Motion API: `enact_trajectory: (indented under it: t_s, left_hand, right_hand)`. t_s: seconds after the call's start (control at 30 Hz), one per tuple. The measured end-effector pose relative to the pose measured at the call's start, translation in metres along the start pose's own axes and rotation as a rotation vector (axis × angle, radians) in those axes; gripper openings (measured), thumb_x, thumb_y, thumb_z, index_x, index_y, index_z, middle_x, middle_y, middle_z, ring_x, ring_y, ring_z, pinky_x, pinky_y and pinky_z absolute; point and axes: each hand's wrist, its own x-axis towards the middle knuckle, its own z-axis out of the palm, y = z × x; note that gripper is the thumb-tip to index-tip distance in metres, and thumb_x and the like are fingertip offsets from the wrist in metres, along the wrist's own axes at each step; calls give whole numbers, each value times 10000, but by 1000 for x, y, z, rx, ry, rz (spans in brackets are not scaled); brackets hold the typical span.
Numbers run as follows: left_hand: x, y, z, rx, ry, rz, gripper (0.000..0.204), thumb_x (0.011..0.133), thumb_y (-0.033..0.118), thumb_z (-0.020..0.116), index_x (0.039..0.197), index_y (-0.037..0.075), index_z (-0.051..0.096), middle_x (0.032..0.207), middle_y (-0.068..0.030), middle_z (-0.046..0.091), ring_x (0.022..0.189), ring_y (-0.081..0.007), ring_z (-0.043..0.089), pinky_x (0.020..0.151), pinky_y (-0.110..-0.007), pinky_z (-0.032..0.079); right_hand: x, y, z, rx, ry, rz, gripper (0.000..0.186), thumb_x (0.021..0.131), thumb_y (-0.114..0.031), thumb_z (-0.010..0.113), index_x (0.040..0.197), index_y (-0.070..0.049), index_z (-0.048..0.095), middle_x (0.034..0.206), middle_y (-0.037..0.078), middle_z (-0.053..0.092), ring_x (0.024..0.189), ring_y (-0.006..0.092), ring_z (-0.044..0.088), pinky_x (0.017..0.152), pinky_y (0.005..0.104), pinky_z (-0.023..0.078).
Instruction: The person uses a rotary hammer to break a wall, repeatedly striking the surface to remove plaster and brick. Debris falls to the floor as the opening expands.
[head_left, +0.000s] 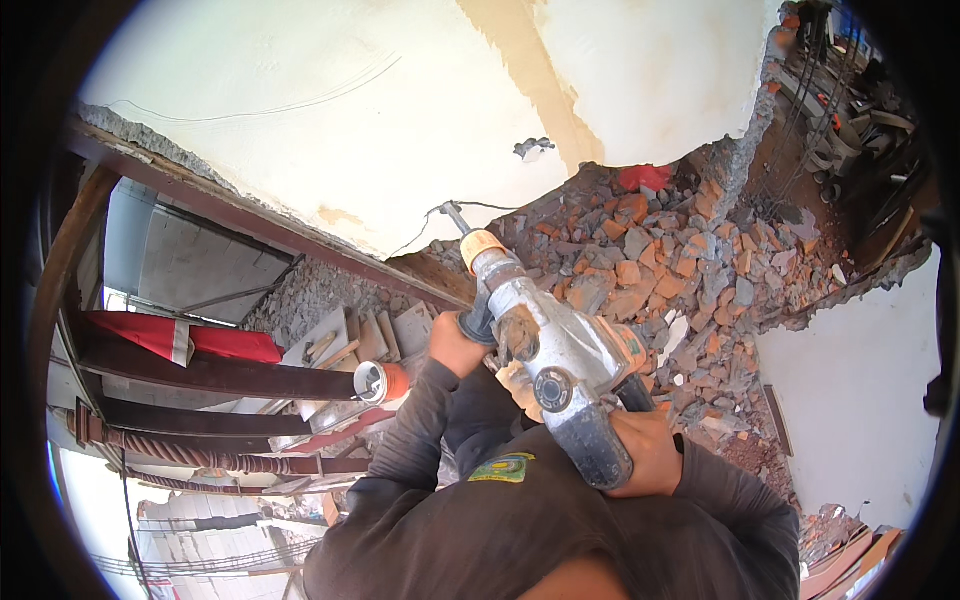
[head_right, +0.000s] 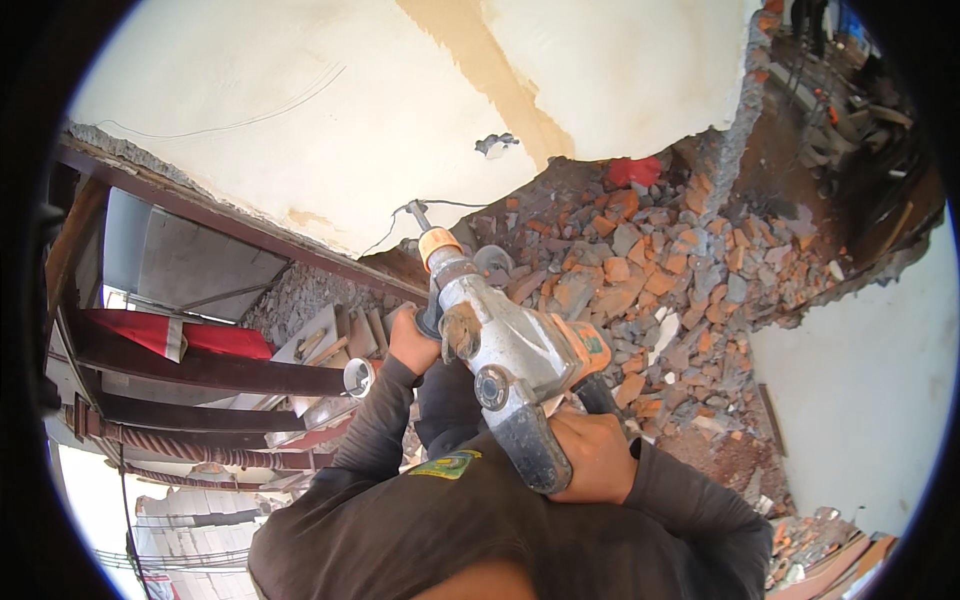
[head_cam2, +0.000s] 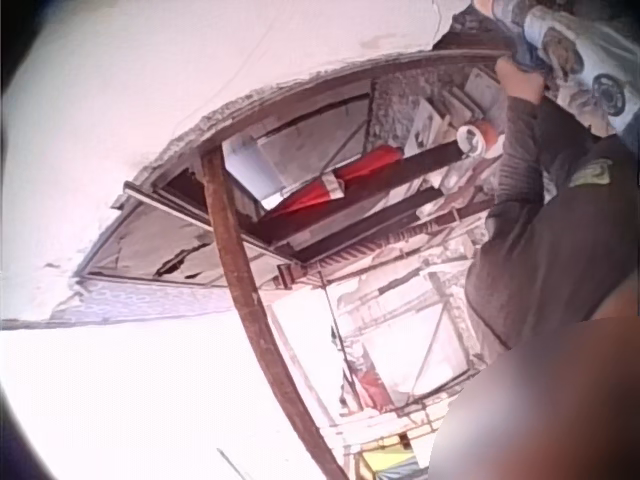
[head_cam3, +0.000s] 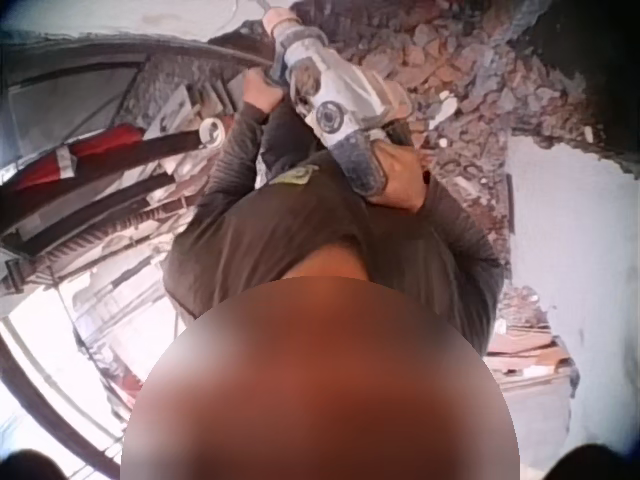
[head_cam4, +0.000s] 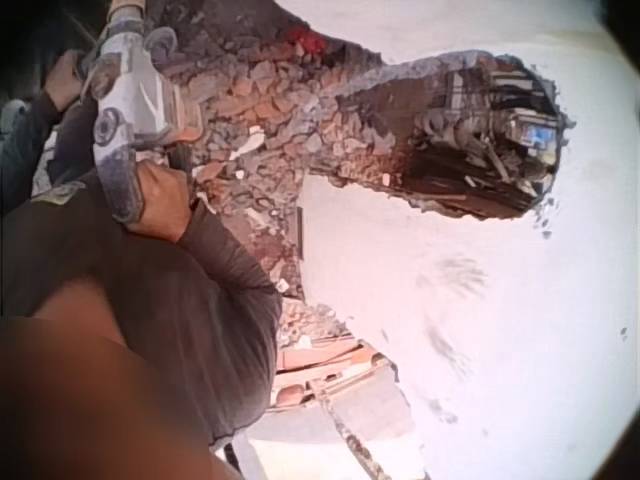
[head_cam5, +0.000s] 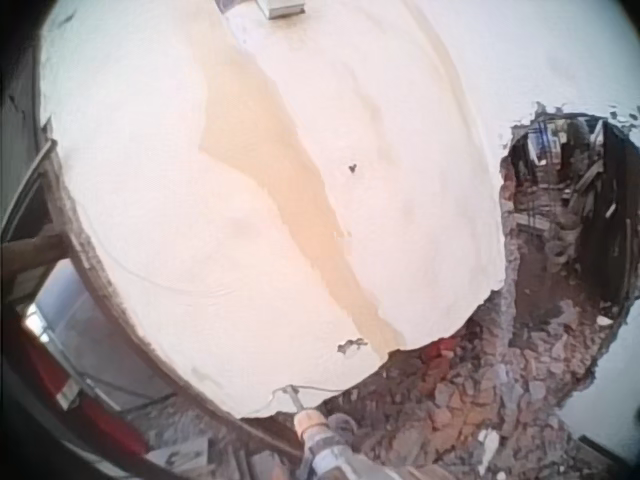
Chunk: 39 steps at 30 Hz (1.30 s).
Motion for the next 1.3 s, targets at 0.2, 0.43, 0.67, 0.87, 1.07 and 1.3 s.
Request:
enact_trajectory:
  t_s: [0.2,0.43,0.67,0.87,1.07,1.3]
  left_hand:
    - [5,-9,-10,82,-9,-28,316,698,240,836,836,-25,735,782,-234,707,787,-345,740,670,-401,557]
    - [27,-37,-6,88,27,-37,329,722,279,821,871,-5,750,819,-241,708,838,-374,722,710,-422,557]
    - [72,-85,-3,134,-36,-137,369,680,286,841,830,-34,735,772,-240,703,764,-372,724,678,-421,550]
    - [70,-110,37,86,-282,-340,351,656,260,826,730,-62,709,685,-227,687,665,-322,721,631,-421,540]
    - [25,-78,61,265,-383,-122,353,659,278,814,741,-52,718,661,-238,667,653,-349,707,658,-430,547]
    - [1,-10,50,103,-251,41,348,640,262,808,718,-56,692,625,-249,622,639,-397,678,656,-454,536]
  right_hand:
    - [4,-1,16,20,35,21,314,639,-179,821,841,-33,631,765,120,640,667,338,662,610,406,534]
    - [18,3,31,16,72,87,315,668,-169,814,900,-21,660,812,131,668,749,334,692,662,399,544]
    - [63,48,30,68,134,177,330,674,-140,802,949,6,692,848,173,697,779,364,703,697,385,546]
    - [65,69,31,62,146,319,340,643,-132,794,921,29,686,785,180,678,714,328,702,683,351,527]
    - [-15,37,26,54,196,479,365,619,-138,799,924,31,692,830,175,700,740,324,709,701,368,534]
    - [-64,-17,5,38,258,445,437,598,-138,810,985,29,692,913,172,701,794,327,703,732,362,534]
